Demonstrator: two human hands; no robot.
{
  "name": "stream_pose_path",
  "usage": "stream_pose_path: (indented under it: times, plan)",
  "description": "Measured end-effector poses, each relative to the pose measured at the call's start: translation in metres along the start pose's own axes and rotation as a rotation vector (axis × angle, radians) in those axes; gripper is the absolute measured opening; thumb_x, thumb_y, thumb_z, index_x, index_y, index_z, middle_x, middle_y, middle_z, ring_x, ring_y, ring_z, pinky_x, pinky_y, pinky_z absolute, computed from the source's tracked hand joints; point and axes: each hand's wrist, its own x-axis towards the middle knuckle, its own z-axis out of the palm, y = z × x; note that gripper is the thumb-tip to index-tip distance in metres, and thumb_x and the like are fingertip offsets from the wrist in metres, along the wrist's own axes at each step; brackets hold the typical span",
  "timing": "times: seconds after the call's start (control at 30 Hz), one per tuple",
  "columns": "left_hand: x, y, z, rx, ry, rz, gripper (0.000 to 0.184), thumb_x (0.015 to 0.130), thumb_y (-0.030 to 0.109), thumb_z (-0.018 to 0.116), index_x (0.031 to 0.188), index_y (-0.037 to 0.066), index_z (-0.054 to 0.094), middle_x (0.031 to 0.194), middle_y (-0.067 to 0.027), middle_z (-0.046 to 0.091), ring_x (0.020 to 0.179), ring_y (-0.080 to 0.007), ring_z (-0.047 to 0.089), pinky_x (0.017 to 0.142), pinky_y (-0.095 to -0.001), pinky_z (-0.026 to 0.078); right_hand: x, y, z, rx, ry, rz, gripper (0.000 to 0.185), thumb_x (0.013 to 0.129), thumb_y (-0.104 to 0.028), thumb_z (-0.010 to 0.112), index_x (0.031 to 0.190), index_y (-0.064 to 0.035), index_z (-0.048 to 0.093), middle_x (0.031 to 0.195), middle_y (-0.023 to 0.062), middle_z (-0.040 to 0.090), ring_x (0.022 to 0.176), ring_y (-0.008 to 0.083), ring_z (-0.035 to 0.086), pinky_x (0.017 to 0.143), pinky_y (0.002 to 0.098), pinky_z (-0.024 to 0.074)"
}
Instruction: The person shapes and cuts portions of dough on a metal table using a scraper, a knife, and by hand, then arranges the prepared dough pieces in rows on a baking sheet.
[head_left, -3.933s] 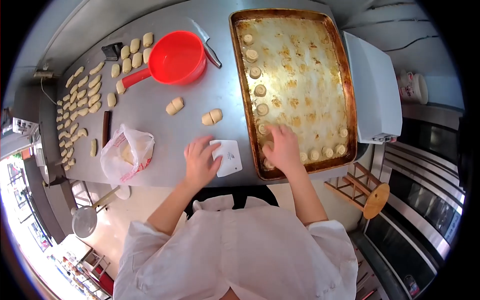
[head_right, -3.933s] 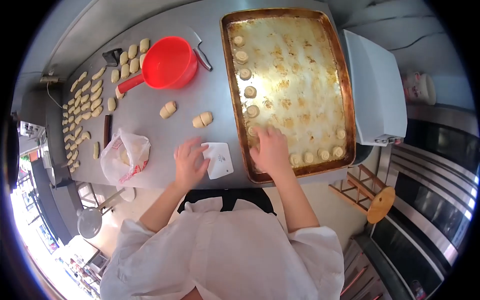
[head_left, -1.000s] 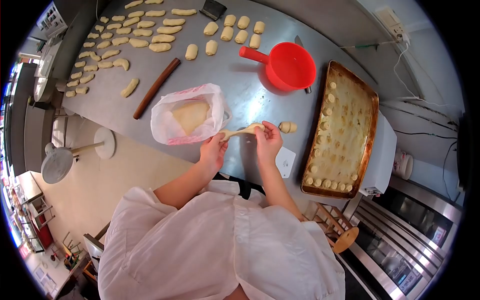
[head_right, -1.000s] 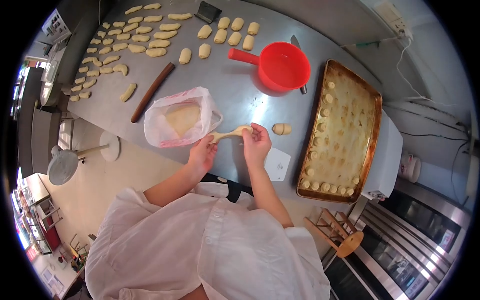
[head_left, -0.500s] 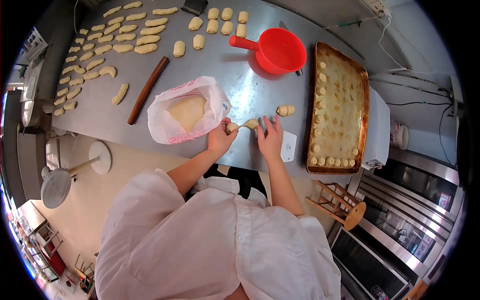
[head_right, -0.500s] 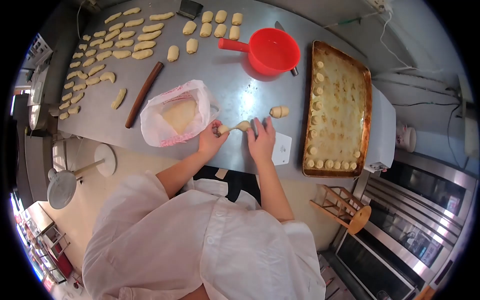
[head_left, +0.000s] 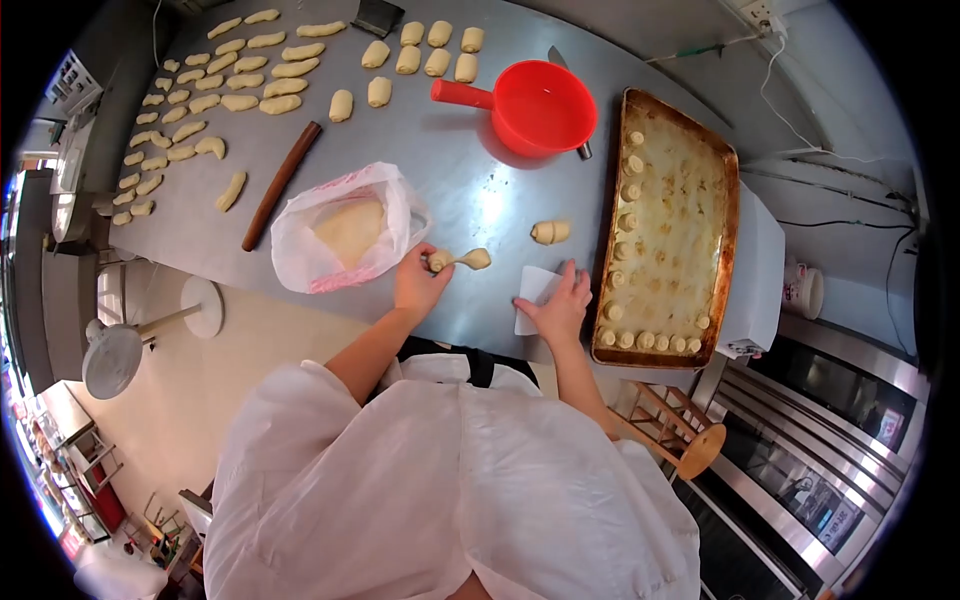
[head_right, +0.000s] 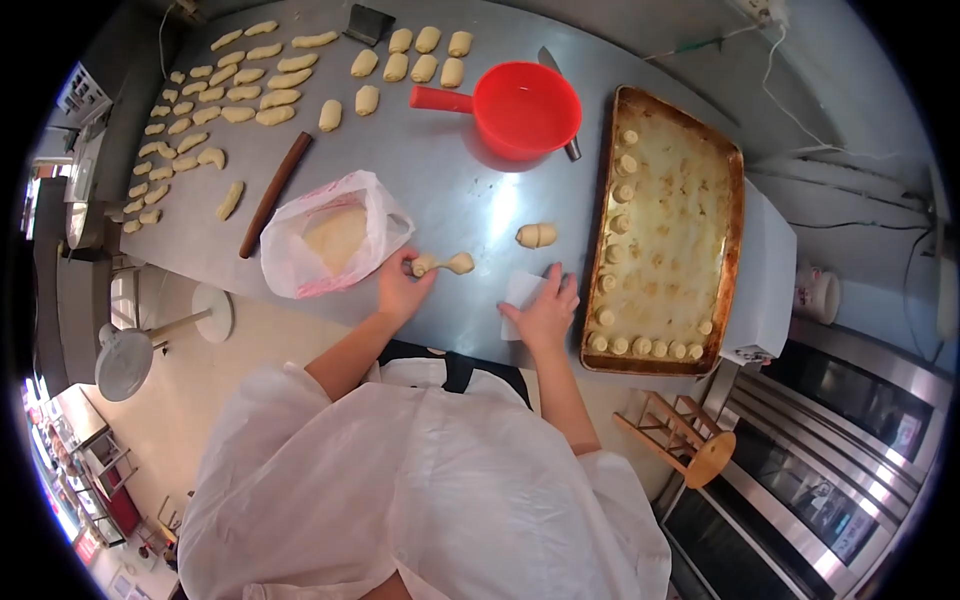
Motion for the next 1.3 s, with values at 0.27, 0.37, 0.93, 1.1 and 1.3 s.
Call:
stream_pose_path:
  times: [0.27, 0.37, 0.93, 1.1, 1.3]
  plan:
    - [-0.012, -0.003, -0.001, 0.112, 0.128, 0.27, 0.032, 0.076, 0.011, 0.076, 0.104, 0.007, 0.062, 0.105, -0.0109, 0.062, 0.078, -0.0219, 0.065, 0.063, -0.0319, 0.054, 0.203, -0.027, -0.03, 0.082, 0.438, -0.438, 0.05, 0.087, -0.016, 0.062, 0.131, 0.0026, 0.048, 0.122, 0.0263, 0.055, 0.113, 0.0435, 0.052, 0.098, 0.0484, 0.0433]
    - [-0.015, -0.001, -0.005, 0.182, 0.076, 0.301, 0.033, 0.077, 0.009, 0.075, 0.107, 0.007, 0.06, 0.102, -0.0099, 0.06, 0.081, -0.0207, 0.064, 0.063, -0.0302, 0.055, 0.264, -0.038, -0.021, 0.043, 0.391, -0.474, 0.032, 0.087, -0.011, 0.057, 0.117, -0.0001, 0.056, 0.116, 0.0219, 0.058, 0.109, 0.0433, 0.053, 0.094, 0.0503, 0.045]
    - [-0.016, -0.004, -0.021, 0.113, -0.055, 0.297, 0.033, 0.076, 0.007, 0.073, 0.102, 0.007, 0.054, 0.096, -0.012, 0.058, 0.079, -0.0288, 0.061, 0.068, -0.0369, 0.051, -0.046, 0.008, 0.003, 0.392, -0.029, -0.157, 0.028, 0.09, -0.018, 0.059, 0.11, -0.0013, 0.049, 0.091, 0.0227, 0.065, 0.079, 0.0376, 0.064, 0.071, 0.0463, 0.0498]
    - [-0.009, -0.008, -0.018, 0.125, -0.039, 0.356, 0.033, 0.075, 0.008, 0.074, 0.102, 0.006, 0.054, 0.092, -0.0128, 0.06, 0.079, -0.029, 0.061, 0.071, -0.0374, 0.051, -0.102, 0.007, 0.054, 0.223, -0.141, -0.247, 0.033, 0.095, -0.027, 0.06, 0.114, -0.0036, 0.049, 0.084, 0.0246, 0.068, 0.073, 0.0445, 0.065, 0.064, 0.0524, 0.0512]
    - [-0.003, -0.016, -0.019, 0.146, -0.082, 0.376, 0.037, 0.076, 0.01, 0.074, 0.107, 0.005, 0.055, 0.096, -0.0131, 0.059, 0.084, -0.0269, 0.063, 0.071, -0.036, 0.052, -0.114, -0.001, 0.064, 0.176, -0.097, -0.221, 0.032, 0.095, -0.028, 0.059, 0.113, -0.0038, 0.049, 0.085, 0.0256, 0.068, 0.074, 0.0447, 0.066, 0.063, 0.0536, 0.0515]
